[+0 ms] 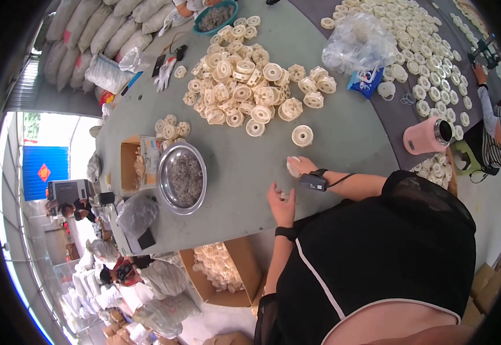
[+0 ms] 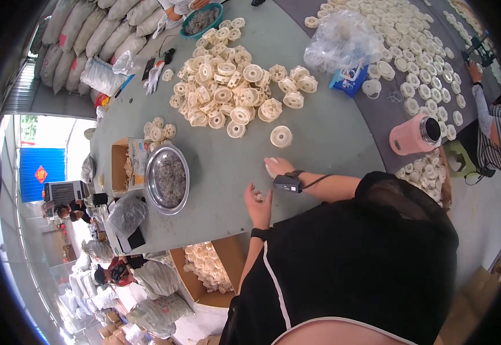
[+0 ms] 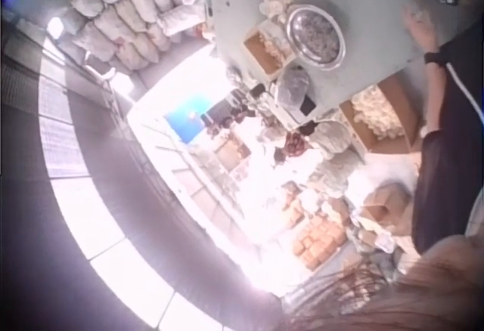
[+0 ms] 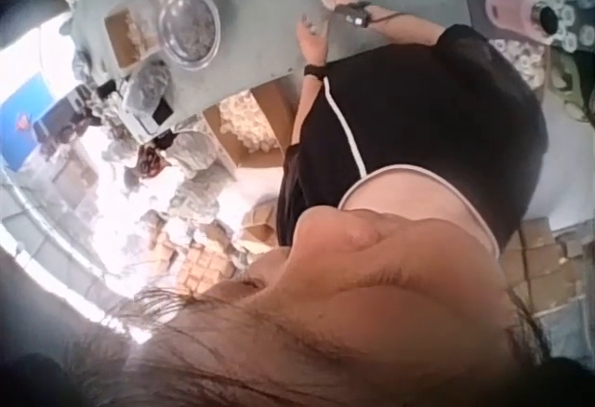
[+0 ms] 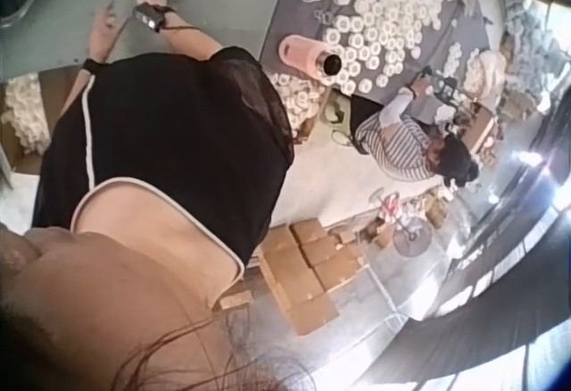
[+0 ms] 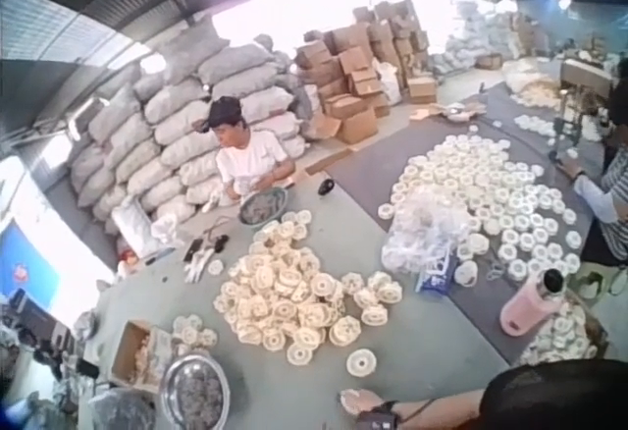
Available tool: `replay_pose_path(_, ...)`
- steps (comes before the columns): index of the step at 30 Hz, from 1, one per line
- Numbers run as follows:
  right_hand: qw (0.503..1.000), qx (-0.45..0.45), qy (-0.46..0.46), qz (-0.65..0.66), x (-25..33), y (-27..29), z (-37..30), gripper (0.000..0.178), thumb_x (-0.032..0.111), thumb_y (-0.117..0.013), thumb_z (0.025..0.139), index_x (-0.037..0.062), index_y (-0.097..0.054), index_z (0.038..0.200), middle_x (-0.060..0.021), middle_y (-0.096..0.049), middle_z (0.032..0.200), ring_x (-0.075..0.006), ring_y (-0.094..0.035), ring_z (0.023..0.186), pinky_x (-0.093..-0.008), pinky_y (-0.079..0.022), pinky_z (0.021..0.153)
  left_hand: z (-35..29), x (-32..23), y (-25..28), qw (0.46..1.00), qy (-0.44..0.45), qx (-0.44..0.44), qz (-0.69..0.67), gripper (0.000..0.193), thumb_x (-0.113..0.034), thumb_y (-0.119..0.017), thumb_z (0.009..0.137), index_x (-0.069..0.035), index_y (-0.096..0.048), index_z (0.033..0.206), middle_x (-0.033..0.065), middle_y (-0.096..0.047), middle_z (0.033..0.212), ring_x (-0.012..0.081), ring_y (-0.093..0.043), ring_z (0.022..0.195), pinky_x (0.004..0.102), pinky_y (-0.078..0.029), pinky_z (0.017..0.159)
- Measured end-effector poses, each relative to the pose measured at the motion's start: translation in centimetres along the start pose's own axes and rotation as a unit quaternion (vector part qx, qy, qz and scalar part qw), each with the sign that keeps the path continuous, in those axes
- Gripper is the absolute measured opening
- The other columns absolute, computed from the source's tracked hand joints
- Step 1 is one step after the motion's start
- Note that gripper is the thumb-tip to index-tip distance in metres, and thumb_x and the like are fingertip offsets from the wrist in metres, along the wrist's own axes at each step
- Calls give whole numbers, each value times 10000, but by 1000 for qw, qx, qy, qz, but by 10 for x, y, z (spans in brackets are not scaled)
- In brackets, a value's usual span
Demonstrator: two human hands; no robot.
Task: Inserting metal pins into the center of white circular plastic parts.
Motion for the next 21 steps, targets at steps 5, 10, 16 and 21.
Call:
replay_pose_path(5,910,-152,234,-307,52,14,-35,370,326,-552,727,27,-526,943,-177,-536,972,-325,-493,924,-395,-379,790,-26,25,0,998,44,-21,-32,600,-137,-669,665,8,-364,1162,144,-453,1031,223,-474,893,322,-419,751)
replay_pose_path(10,834,-123,371,-390,98,27,-66,443,213,-644,621,100,-507,1028,-111,-450,1120,-284,-372,1085,-391,-306,879,-47,66,-13,914,287,1,-288,447,-218,-607,763,24,-398,1075,148,-478,978,174,-521,771,265,-463,620)
replay_pose_path(16,755,-228,408,-460,128,47,-41,519,226,-635,621,138,-456,1100,-119,-447,1114,-322,-388,1049,-409,-318,870,-63,62,-22,798,407,56,-440,303,-271,-517,810,-6,-439,932,108,-505,883,170,-532,737,296,-477,572)
replay_pose_path(21,885,-203,304,-289,115,62,-28,433,273,-573,675,100,-497,1065,-165,-489,1057,-309,-462,983,-385,-378,829,-48,46,-9,808,312,37,-498,187,-121,-508,760,-37,-456,919,80,-500,857,174,-526,738,304,-470,597)
Point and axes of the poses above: each hand's wrist, its own z-axis towards the middle knuckle, its own y-axis out of the back of the hand, x = y × z, the point moved 6 cm from there along z, towards the middle knuckle
